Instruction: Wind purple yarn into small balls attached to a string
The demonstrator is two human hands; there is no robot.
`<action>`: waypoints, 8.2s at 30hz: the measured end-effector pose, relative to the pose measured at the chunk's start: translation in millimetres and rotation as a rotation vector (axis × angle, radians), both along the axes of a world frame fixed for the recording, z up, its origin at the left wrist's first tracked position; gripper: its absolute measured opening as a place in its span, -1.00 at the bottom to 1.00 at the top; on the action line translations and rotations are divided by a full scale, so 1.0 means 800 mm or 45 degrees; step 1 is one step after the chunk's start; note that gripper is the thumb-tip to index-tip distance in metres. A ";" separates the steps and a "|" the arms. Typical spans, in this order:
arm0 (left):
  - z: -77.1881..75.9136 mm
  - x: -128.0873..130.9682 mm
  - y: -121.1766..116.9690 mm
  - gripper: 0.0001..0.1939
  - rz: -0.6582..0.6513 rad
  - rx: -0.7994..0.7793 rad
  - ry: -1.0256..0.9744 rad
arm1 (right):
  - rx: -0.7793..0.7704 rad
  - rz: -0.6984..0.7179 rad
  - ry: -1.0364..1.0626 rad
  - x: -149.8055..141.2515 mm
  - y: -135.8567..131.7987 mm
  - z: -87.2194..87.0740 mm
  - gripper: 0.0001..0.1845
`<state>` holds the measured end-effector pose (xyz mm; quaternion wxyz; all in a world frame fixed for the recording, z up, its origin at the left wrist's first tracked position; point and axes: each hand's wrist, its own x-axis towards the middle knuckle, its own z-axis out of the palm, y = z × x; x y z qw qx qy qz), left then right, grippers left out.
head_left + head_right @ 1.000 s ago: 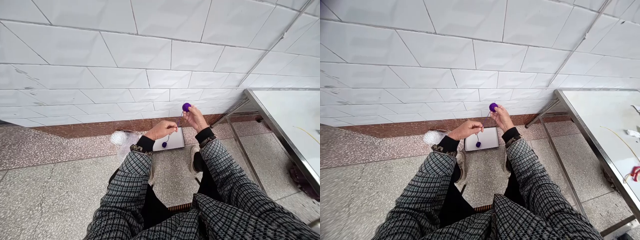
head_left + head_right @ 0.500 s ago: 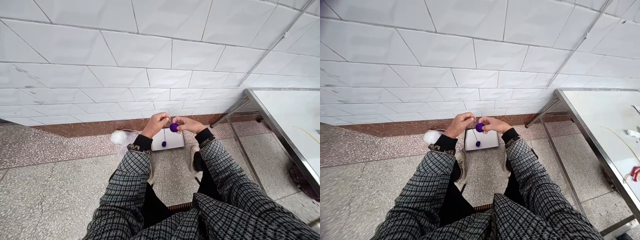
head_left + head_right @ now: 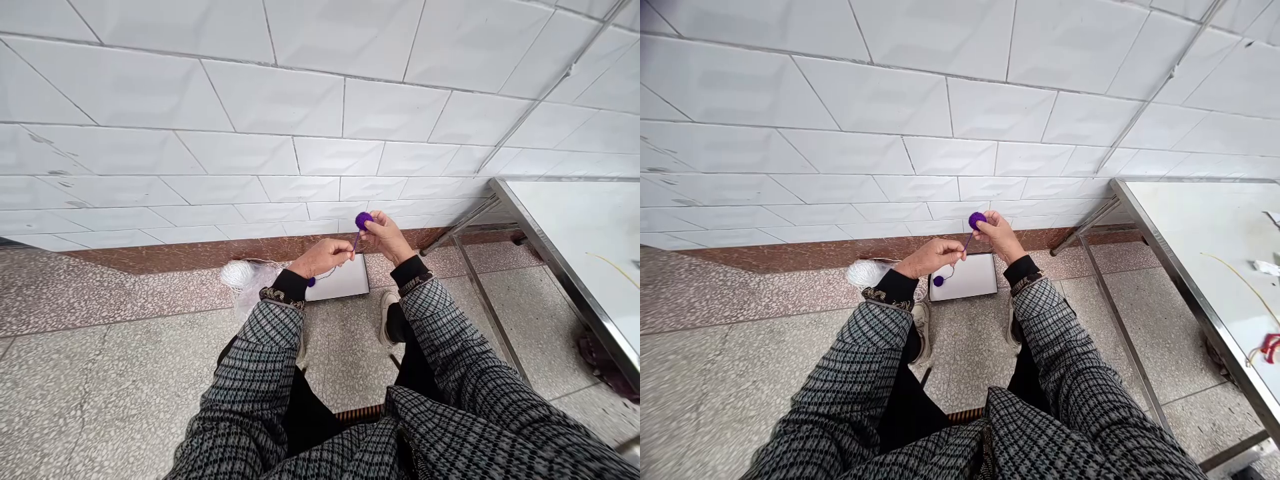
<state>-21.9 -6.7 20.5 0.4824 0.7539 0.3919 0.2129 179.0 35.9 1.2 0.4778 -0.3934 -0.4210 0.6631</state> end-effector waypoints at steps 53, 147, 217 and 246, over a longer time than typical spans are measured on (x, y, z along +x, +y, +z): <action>-0.007 -0.006 0.006 -0.73 0.371 0.090 -0.105 | -0.072 0.471 0.148 0.008 -0.016 0.015 -0.42; -0.012 -0.002 0.006 -0.76 -0.081 0.045 0.117 | -0.027 -0.003 0.127 0.001 -0.002 0.004 -0.47; -0.006 -0.014 0.005 -0.76 0.355 0.166 -0.059 | -0.018 0.814 -0.428 -0.004 -0.020 0.005 -0.66; -0.013 -0.015 0.009 -0.73 0.354 0.130 0.030 | 0.040 0.676 0.101 0.003 -0.018 0.009 -0.52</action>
